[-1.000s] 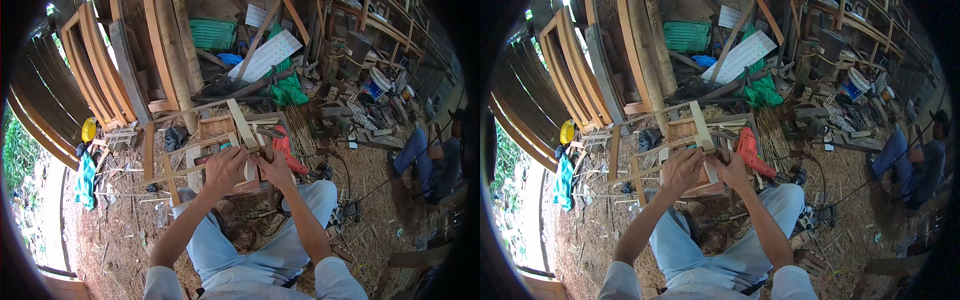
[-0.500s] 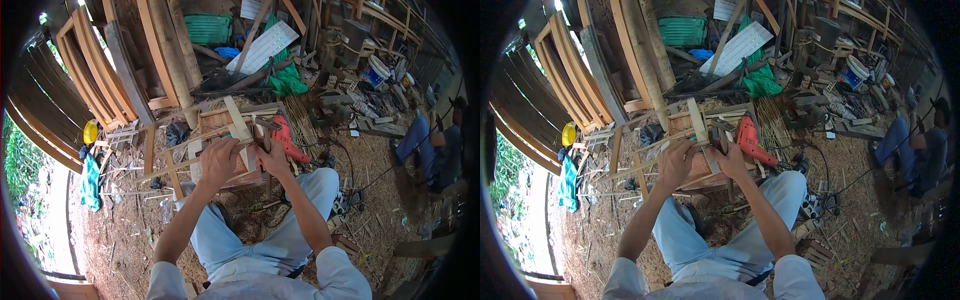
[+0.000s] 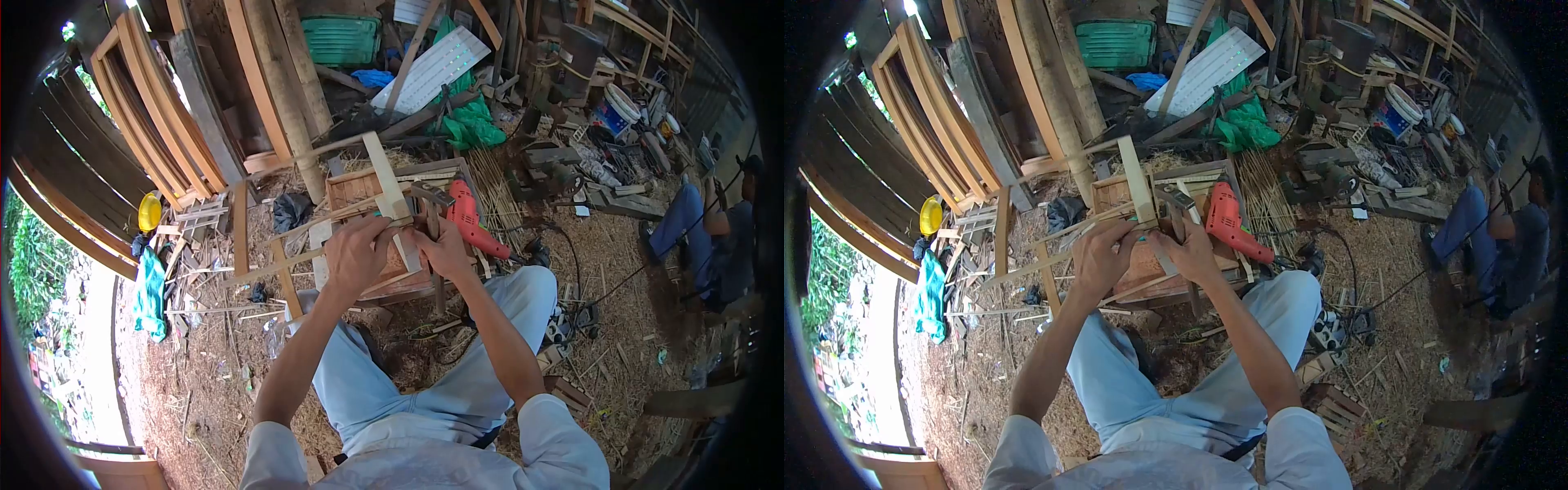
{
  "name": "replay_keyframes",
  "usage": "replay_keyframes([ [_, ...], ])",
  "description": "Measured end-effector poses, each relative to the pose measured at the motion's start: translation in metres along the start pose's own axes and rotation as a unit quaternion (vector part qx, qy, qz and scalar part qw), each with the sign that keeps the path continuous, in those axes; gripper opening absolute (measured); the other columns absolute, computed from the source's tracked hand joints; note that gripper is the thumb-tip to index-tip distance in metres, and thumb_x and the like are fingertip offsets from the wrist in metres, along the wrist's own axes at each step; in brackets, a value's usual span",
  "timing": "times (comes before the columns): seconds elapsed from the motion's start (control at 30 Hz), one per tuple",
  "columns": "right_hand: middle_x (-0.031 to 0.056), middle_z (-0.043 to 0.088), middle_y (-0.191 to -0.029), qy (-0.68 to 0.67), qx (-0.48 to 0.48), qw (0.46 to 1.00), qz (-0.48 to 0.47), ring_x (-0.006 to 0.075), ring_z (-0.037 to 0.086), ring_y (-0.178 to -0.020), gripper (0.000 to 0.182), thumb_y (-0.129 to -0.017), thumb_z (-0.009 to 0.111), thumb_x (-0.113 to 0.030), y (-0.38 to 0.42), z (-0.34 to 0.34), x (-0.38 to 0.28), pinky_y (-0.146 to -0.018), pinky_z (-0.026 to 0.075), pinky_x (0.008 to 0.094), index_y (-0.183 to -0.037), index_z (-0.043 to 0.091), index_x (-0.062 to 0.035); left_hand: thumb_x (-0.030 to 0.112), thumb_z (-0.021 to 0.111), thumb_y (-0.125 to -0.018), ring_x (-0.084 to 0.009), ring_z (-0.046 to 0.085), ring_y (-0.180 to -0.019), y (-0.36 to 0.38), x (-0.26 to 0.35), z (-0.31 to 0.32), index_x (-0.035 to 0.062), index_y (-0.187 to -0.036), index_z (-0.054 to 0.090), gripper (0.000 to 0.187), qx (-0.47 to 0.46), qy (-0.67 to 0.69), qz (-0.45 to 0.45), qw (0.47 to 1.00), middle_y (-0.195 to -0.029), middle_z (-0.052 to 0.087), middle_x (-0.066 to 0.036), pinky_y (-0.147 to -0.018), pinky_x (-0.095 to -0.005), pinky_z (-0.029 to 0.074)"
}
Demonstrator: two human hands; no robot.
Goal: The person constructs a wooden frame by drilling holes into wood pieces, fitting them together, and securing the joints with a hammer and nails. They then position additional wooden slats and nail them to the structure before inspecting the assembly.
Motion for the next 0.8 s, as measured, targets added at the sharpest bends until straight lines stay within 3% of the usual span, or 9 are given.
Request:
replay_keyframes([
  [0.47, -0.0013, 0.054, -0.057, 0.037, 0.001, 0.999, -0.028, 0.0045, 0.047, -0.048, 0.018, -0.088, 0.062, -0.005, 0.0, -0.009, -0.001, -0.044, 0.038, 0.0244, -0.105, 0.063, 0.0019, 0.012, 0.067, -0.079, -0.0269, 0.062, -0.07, -0.001, 0.006, 0.005, 0.0078, -0.087, 0.068, 0.009, -0.005, -0.02, 0.031, 0.999, -0.073, 0.062, -0.005, -0.061, -0.0388, 0.048],
  [0.53, 0.0025, 0.067, -0.084, 0.038, 0.001, 0.999, 0.011, 0.0059, 0.058, -0.073, 0.022, -0.086, 0.068, -0.009, 0.001, -0.012, 0.003, -0.065, 0.046, 0.0232, -0.104, 0.065, 0.0024, 0.012, 0.068, -0.078, -0.0269, 0.061, -0.07, -0.001, 0.005, 0.007, 0.0078, -0.086, 0.068, 0.009, 0.001, -0.022, 0.039, 0.999, -0.073, 0.062, -0.005, -0.06, -0.0388, 0.048],
  [0.63, 0.0021, 0.067, -0.082, 0.059, -0.018, 0.997, 0.046, 0.005, 0.058, -0.07, 0.019, -0.087, 0.067, -0.008, 0.002, -0.013, 0.0, -0.062, 0.046, 0.0226, -0.103, 0.065, 0.0023, 0.012, 0.068, -0.077, -0.0266, 0.061, -0.069, 0.002, 0.007, 0.009, 0.0078, -0.086, 0.068, 0.01, 0.003, -0.021, 0.044, 0.999, -0.073, 0.061, -0.005, -0.059, -0.0386, 0.048],
  [0.8, -0.0014, 0.063, -0.071, 0.019, -0.004, 1.0, 0.015, 0.0038, 0.054, -0.062, 0.018, -0.088, 0.066, -0.009, 0.004, -0.012, -0.012, -0.052, 0.042, 0.0234, -0.102, 0.065, 0.0018, 0.013, 0.07, -0.079, -0.0249, 0.064, -0.069, 0.001, 0.012, 0.012, 0.0087, -0.089, 0.07, 0.011, -0.009, -0.05, 0.051, 0.997, -0.077, 0.065, -0.003, -0.056, -0.0356, 0.049],
])
Point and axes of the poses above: each hand's wrist, its own y-axis away from the middle knuckle, its own z-axis out of the palm, x = y × z, the point moved 10 cm from there along -y, towards the middle knuckle
